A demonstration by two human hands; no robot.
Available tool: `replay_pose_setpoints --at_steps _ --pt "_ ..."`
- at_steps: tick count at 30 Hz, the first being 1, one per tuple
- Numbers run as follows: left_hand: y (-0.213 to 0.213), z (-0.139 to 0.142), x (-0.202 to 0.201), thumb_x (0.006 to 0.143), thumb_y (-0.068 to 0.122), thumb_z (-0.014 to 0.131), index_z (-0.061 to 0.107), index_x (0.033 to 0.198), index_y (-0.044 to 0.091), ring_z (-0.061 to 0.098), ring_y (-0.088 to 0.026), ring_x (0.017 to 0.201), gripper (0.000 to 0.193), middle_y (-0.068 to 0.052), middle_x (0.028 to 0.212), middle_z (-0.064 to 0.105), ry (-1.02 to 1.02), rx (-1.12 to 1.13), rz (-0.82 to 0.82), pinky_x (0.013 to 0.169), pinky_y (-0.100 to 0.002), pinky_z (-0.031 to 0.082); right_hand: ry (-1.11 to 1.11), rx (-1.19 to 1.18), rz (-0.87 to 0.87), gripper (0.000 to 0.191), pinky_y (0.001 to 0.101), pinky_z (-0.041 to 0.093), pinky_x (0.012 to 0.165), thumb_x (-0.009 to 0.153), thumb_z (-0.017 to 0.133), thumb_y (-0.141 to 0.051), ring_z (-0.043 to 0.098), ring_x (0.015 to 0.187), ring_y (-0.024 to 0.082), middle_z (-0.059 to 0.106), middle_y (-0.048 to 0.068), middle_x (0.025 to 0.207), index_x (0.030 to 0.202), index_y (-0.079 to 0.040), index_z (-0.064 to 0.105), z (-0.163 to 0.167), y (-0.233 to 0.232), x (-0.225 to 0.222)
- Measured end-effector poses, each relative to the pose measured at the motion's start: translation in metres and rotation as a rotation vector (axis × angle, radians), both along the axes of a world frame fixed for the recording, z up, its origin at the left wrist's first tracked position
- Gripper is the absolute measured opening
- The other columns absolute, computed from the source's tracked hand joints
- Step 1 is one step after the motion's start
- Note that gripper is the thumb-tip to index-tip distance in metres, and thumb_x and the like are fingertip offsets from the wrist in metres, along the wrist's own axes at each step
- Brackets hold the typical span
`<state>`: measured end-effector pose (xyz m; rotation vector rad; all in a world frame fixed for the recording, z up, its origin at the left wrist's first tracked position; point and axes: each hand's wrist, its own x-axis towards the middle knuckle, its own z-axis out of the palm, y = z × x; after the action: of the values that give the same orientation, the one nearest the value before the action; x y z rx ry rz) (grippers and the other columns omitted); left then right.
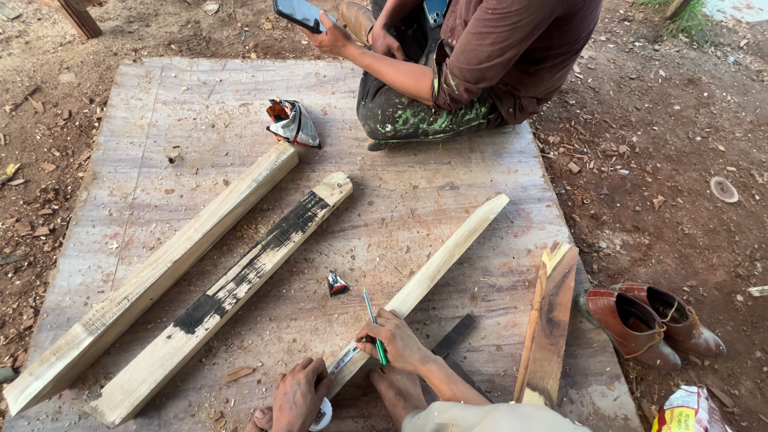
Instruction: The person measures and marks wooden planks using a tape measure, a square, and a pencil. They repeatedly measure lengths and draw lines on the wood to prepare for cutting.
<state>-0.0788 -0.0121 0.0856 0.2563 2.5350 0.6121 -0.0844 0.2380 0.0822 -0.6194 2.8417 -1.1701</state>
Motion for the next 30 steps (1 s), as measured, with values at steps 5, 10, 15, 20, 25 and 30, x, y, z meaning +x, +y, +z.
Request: replay_pose_setpoints --at_steps 5,10,15,20,25,30 --pt "0.0007 -0.0006 -0.0006 0.090 0.036 0.070 0.065 0.087 0.016 0.070 -0.017 0.091 0.021 0.002 0.088 0.066 -0.007 -0.031 -0.012 0.090 -0.040 0.047 0.004 -0.001 0.002 0.023 0.0415 0.045 0.092 0.096 0.073 -0.033 0.059 0.091 0.026 0.067 0.007 0.085 0.098 -0.010 0.070 -0.0018 0.0002 -0.0004" --pt "-0.0005 0.0025 -0.0010 0.091 0.036 0.069 0.065 0.088 0.016 0.069 -0.017 0.091 0.021 0.002 0.088 0.067 -0.001 -0.025 -0.018 0.090 -0.040 0.047 -0.005 0.000 -0.004 0.023 0.0426 0.044 0.092 0.096 0.073 -0.032 0.059 0.091 0.026 0.067 0.007 0.085 0.099 -0.010 0.070 -0.0013 -0.0012 -0.0004" --pt "-0.0014 0.0044 -0.0012 0.091 0.036 0.069 0.064 0.088 0.016 0.069 -0.017 0.090 0.021 0.002 0.088 0.067 0.003 -0.020 -0.018 0.089 -0.040 0.047 -0.017 0.009 -0.003 0.023 0.0420 0.045 0.091 0.096 0.073 -0.032 0.058 0.091 0.026 0.068 0.007 0.086 0.099 -0.009 0.070 -0.0001 -0.0024 -0.0015" --pt "-0.0009 0.0031 -0.0014 0.089 0.035 0.071 0.066 0.089 0.017 0.070 -0.016 0.091 0.019 0.003 0.089 0.067 0.002 -0.037 -0.008 0.089 -0.040 0.046 0.007 -0.005 0.002 0.023 0.0417 0.045 0.093 0.095 0.073 -0.032 0.059 0.091 0.026 0.067 0.007 0.086 0.098 -0.009 0.070 -0.0003 -0.0016 -0.0014" --pt "-0.0011 0.0022 -0.0014 0.088 0.035 0.072 0.066 0.089 0.016 0.070 -0.017 0.093 0.020 0.002 0.089 0.067 0.008 -0.027 -0.006 0.089 -0.041 0.047 0.003 0.000 -0.001 0.022 0.0417 0.045 0.093 0.095 0.074 -0.031 0.059 0.090 0.026 0.066 0.008 0.085 0.098 -0.009 0.070 -0.0003 -0.0015 -0.0011" --pt "-0.0014 0.0028 -0.0013 0.089 0.036 0.072 0.066 0.089 0.016 0.070 -0.017 0.093 0.021 0.002 0.089 0.067 -0.004 -0.032 -0.004 0.090 -0.042 0.046 -0.003 0.001 -0.002 0.022 0.0418 0.045 0.093 0.095 0.074 -0.031 0.059 0.089 0.026 0.066 0.008 0.084 0.097 -0.009 0.071 0.0005 -0.0021 -0.0006"
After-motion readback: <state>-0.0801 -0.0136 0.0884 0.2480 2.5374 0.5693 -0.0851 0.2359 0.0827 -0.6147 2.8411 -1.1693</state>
